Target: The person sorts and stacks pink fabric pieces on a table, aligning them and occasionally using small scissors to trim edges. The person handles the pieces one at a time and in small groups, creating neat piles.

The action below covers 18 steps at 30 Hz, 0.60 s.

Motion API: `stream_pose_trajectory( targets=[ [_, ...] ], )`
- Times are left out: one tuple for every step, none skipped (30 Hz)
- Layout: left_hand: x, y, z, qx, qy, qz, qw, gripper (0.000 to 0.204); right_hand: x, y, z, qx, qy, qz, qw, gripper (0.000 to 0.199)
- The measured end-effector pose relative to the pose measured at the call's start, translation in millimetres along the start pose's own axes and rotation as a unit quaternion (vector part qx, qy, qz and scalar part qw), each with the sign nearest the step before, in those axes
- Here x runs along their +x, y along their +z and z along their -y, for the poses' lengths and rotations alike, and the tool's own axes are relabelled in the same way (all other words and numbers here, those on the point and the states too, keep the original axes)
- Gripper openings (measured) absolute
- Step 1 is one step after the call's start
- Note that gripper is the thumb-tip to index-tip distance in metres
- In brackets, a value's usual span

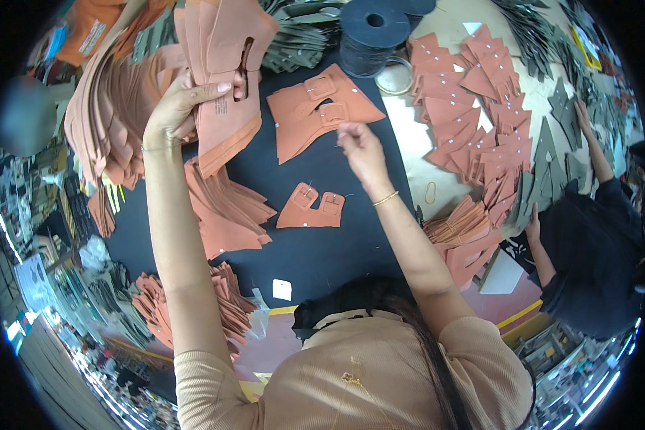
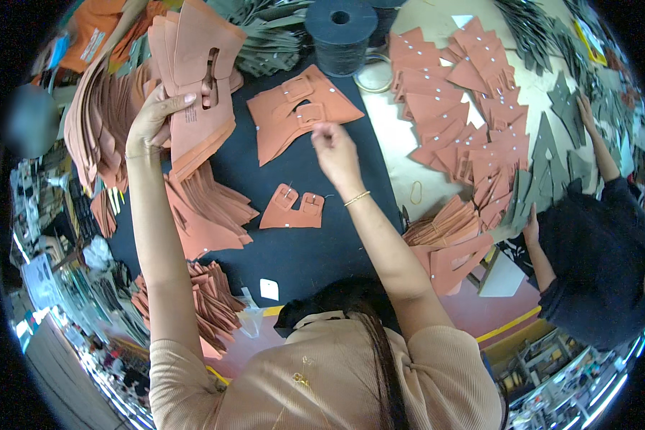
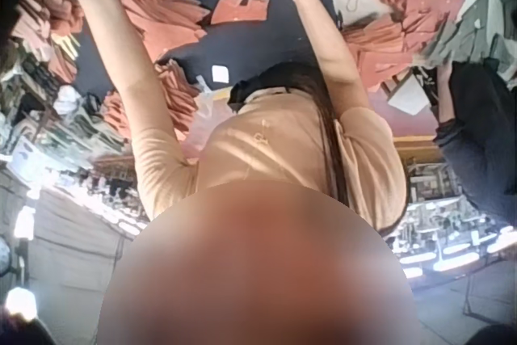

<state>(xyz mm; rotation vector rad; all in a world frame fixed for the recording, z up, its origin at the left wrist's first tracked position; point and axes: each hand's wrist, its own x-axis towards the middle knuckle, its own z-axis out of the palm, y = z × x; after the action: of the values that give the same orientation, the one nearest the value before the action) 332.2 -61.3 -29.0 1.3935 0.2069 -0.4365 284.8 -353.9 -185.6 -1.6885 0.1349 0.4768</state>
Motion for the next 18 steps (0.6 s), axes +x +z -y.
stream_pose_trajectory(
  targets=[
    [-6, -1, -2, -0.005, 0.01, 0.0, 1.0, 0.034, 5, -2, 2, -0.094, -0.043, -0.039, 0.994, 0.021],
    [-12, -2, -1, 0.01, 0.01, -0.015, 1.0, 0.034, 9, -5, 5, -0.143, -0.097, -0.046, 0.984, 0.022],
    [-17, -3, 0, -0.016, 0.017, -0.02, 1.0, 0.032, 13, -7, 8, -0.194, -0.128, -0.059, 0.971, 0.024],
    [-20, -3, 2, -0.04, 0.023, -0.03, 0.998, 0.031, 16, -7, 11, -0.254, -0.163, -0.059, 0.952, 0.031],
    [-23, -4, 4, -0.066, 0.032, -0.028, 0.997, 0.029, 18, -8, 14, -0.3, -0.222, -0.05, 0.926, 0.033],
    [-26, -5, 7, -0.079, 0.015, -0.056, 0.995, 0.036, 21, -8, 17, -0.344, -0.257, -0.036, 0.903, 0.035],
    [-29, -6, 9, -0.101, 0.004, -0.056, 0.993, 0.037, 22, -7, 20, -0.377, -0.311, -0.032, 0.872, 0.037],
    [-30, -6, 12, -0.125, -0.001, -0.046, 0.991, 0.039, 25, -5, 23, -0.401, -0.29, 0.013, 0.869, 0.045],
    [-32, -5, 15, -0.153, -0.005, -0.031, 0.988, 0.041, 26, -3, 26, -0.426, -0.301, 0.024, 0.853, 0.046],
    [-35, -3, 18, -0.172, -0.013, -0.034, 0.984, 0.044, 29, -1, 28, -0.45, -0.311, 0.034, 0.836, 0.046],
    [-37, -1, 20, -0.177, -0.015, -0.039, 0.983, 0.043, 31, 0, 30, -0.475, -0.321, 0.043, 0.818, 0.046],
    [-41, 2, 23, -0.183, -0.018, -0.043, 0.982, 0.043, 33, 0, 30, -0.481, -0.322, 0.049, 0.814, 0.047],
    [-44, 5, 26, -0.188, -0.021, -0.046, 0.981, 0.043, 35, 0, 30, -0.488, -0.323, 0.055, 0.809, 0.047],
    [-48, 9, 29, -0.196, -0.024, -0.054, 0.979, 0.041, 37, 0, 29, -0.496, -0.327, 0.057, 0.802, 0.047],
    [-51, 13, 31, -0.202, -0.024, -0.064, 0.977, 0.04, 38, -1, 28, -0.477, -0.319, 0.048, 0.817, 0.045],
    [-54, 18, 35, -0.212, -0.021, -0.067, 0.975, 0.04, 37, -1, 26, -0.458, -0.314, 0.036, 0.831, 0.043],
    [-57, 22, 38, -0.23, -0.01, -0.056, 0.972, 0.04, 35, -2, 25, -0.429, -0.337, 0.012, 0.838, 0.041],
    [-59, 26, 41, -0.246, -0.025, -0.076, 0.966, 0.042, 31, 0, 23, -0.333, -0.215, 0.059, 0.916, 0.039]
  ],
)
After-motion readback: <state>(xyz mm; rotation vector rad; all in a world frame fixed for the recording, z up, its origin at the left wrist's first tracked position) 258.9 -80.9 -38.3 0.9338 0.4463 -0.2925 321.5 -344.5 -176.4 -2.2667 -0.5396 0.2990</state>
